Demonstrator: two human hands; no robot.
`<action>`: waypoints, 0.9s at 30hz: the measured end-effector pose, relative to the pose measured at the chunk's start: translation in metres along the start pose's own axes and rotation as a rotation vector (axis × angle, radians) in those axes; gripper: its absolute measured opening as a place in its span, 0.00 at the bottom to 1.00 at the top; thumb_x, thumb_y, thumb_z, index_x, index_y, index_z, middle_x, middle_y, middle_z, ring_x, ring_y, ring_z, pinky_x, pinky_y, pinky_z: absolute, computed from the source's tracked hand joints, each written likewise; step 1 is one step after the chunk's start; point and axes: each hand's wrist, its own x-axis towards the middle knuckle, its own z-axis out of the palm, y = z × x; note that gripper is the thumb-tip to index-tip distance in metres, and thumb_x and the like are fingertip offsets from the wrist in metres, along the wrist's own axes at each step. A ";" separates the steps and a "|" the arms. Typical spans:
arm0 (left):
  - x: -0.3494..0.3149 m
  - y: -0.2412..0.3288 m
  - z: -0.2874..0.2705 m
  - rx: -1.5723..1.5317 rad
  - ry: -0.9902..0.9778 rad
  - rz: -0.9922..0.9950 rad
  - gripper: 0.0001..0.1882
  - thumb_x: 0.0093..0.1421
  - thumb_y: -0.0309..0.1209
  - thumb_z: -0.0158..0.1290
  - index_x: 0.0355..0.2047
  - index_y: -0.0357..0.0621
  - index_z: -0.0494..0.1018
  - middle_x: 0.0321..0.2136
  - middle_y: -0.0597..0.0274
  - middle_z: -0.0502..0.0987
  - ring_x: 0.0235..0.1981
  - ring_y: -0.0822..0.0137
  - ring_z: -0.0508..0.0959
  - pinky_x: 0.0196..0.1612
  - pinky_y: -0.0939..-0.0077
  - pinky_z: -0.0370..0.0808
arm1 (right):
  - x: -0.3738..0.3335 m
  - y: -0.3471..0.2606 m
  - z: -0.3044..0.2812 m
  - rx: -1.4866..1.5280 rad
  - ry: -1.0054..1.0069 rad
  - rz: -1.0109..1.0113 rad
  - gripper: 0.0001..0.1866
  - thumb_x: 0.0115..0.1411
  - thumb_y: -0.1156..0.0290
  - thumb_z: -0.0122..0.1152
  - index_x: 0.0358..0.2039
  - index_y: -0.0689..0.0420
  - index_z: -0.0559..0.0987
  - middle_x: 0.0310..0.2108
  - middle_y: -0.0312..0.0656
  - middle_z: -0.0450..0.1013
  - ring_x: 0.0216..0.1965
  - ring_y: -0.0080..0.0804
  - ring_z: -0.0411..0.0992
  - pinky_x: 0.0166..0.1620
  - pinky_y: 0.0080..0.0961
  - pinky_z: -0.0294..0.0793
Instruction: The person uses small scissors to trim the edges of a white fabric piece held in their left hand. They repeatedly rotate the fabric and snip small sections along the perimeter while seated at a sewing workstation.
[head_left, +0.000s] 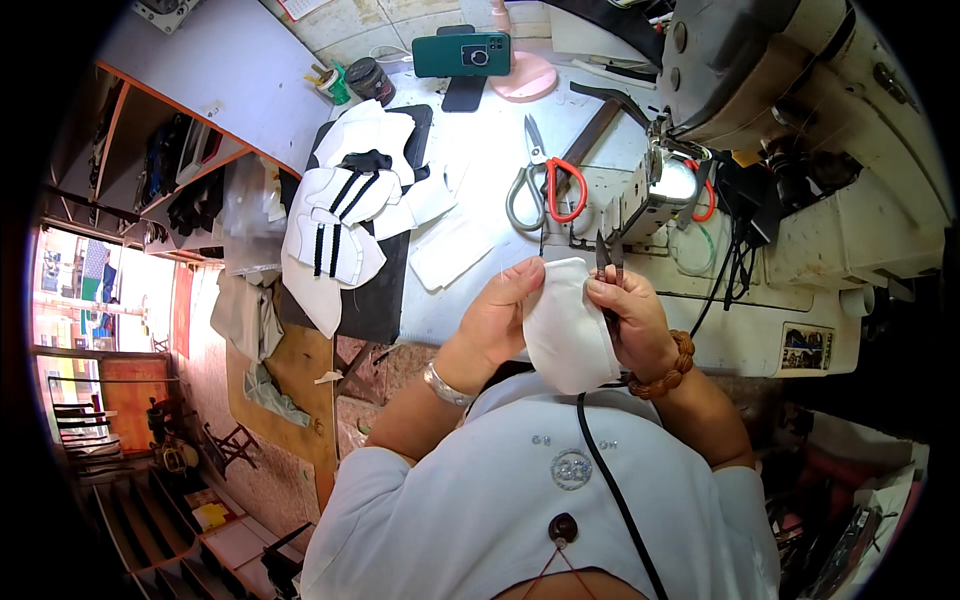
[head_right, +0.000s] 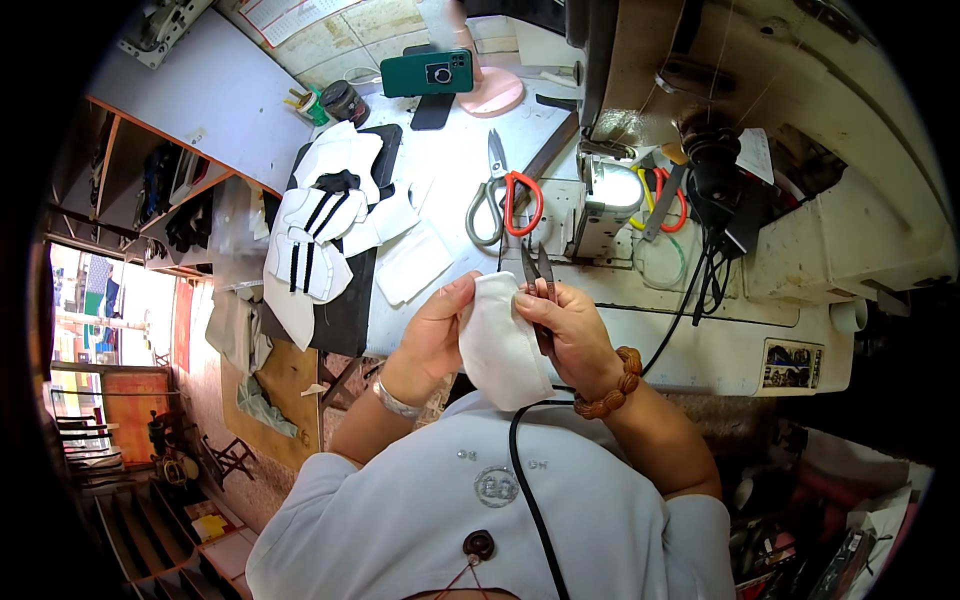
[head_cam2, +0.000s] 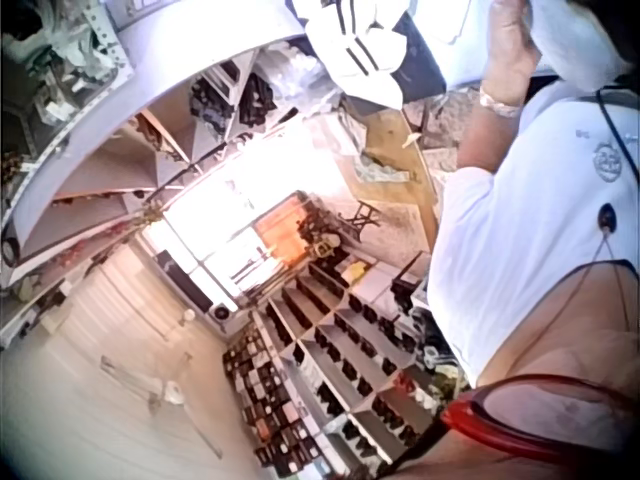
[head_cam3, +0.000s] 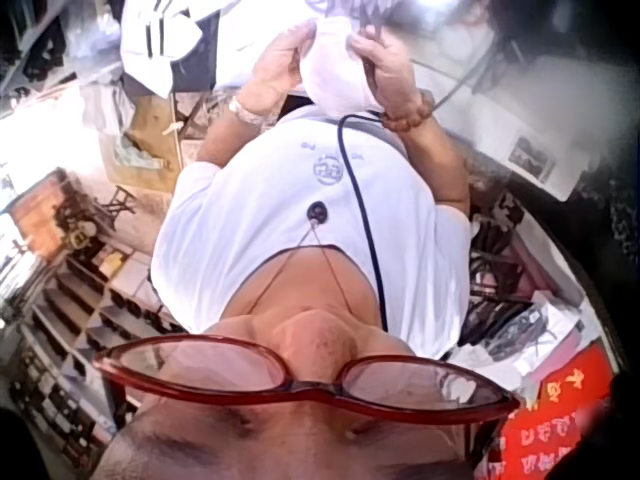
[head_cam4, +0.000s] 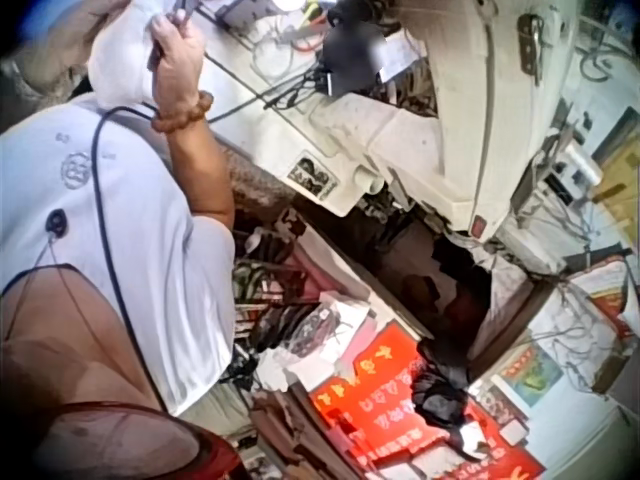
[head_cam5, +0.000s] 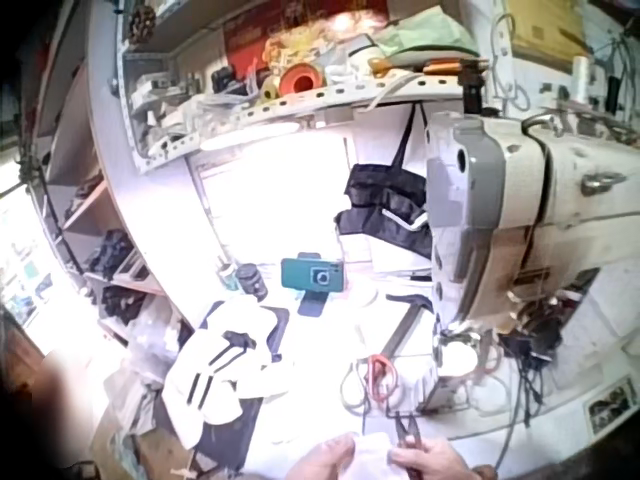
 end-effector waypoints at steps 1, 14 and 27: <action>0.003 0.006 -0.001 0.069 0.006 -0.031 0.14 0.63 0.35 0.51 0.44 0.40 0.70 0.40 0.62 0.76 0.39 0.72 0.76 0.44 0.75 0.74 | 0.000 0.000 -0.005 -0.040 0.003 0.013 0.07 0.62 0.70 0.54 0.35 0.60 0.75 0.27 0.29 0.70 0.24 0.13 0.66 0.28 0.11 0.66; -0.005 0.033 0.060 1.688 0.069 0.927 0.11 0.42 0.21 0.64 0.28 0.41 0.77 0.27 0.62 0.75 0.28 0.65 0.74 0.31 0.78 0.68 | -0.002 -0.019 -0.013 -0.825 0.116 -0.708 0.08 0.60 0.70 0.60 0.31 0.61 0.74 0.23 0.29 0.63 0.25 0.13 0.57 0.27 0.11 0.59; 0.007 0.000 0.041 2.177 0.065 1.610 0.13 0.48 0.34 0.62 0.36 0.64 0.80 0.39 0.72 0.75 0.40 0.69 0.69 0.41 0.73 0.69 | -0.026 -0.015 -0.016 -0.220 -0.001 -0.164 0.08 0.59 0.73 0.56 0.36 0.64 0.75 0.24 0.37 0.72 0.17 0.09 0.53 0.19 0.10 0.50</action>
